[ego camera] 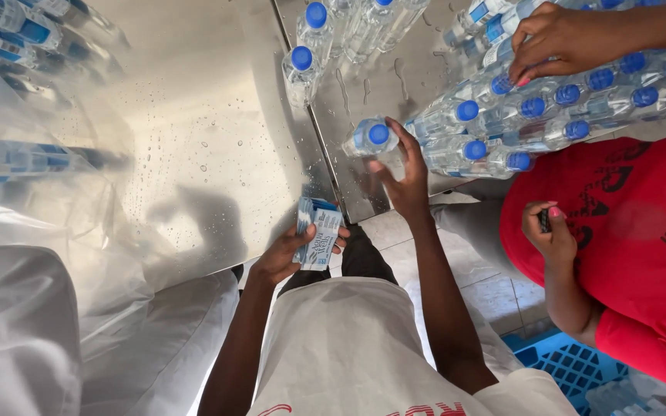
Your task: Applying adhesive labels to plastic water bottles on a production line table
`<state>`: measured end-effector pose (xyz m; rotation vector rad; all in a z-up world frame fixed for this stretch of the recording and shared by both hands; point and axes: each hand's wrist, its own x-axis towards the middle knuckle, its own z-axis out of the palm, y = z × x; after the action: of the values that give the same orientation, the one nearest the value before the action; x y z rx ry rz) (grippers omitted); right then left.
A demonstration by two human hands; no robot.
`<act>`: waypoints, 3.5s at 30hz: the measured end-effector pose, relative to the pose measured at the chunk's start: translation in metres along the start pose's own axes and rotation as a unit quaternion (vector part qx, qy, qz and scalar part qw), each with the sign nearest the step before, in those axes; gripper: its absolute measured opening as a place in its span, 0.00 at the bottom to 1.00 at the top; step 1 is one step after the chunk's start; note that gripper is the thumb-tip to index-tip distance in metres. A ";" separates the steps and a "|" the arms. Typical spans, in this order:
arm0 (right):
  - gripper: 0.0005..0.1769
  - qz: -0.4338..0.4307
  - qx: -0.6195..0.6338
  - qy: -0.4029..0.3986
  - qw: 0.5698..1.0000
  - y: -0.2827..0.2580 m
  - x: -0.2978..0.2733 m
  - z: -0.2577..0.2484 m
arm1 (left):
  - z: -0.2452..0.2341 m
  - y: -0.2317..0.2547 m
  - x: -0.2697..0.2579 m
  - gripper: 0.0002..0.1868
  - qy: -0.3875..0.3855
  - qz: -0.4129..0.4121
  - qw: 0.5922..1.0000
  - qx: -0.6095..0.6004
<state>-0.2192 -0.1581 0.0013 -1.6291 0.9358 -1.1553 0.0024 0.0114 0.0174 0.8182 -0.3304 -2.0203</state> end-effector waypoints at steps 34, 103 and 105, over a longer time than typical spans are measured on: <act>0.49 -0.202 -0.287 0.140 0.926 0.085 0.025 0.101 | -0.024 -0.005 -0.015 0.40 -0.025 0.018 0.998 -0.061; 0.48 -0.042 -0.113 -0.141 0.983 0.097 -0.017 0.109 | -0.021 -0.004 -0.042 0.28 0.152 0.199 0.958 -0.142; 0.57 0.007 -0.118 -0.145 0.982 0.102 -0.026 0.116 | -0.030 0.003 -0.045 0.28 0.148 0.186 0.960 -0.149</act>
<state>-0.1227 -0.1374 -0.1211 -1.9159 0.9166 -0.7913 0.0405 0.0494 0.0153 0.7855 -0.0028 -1.5242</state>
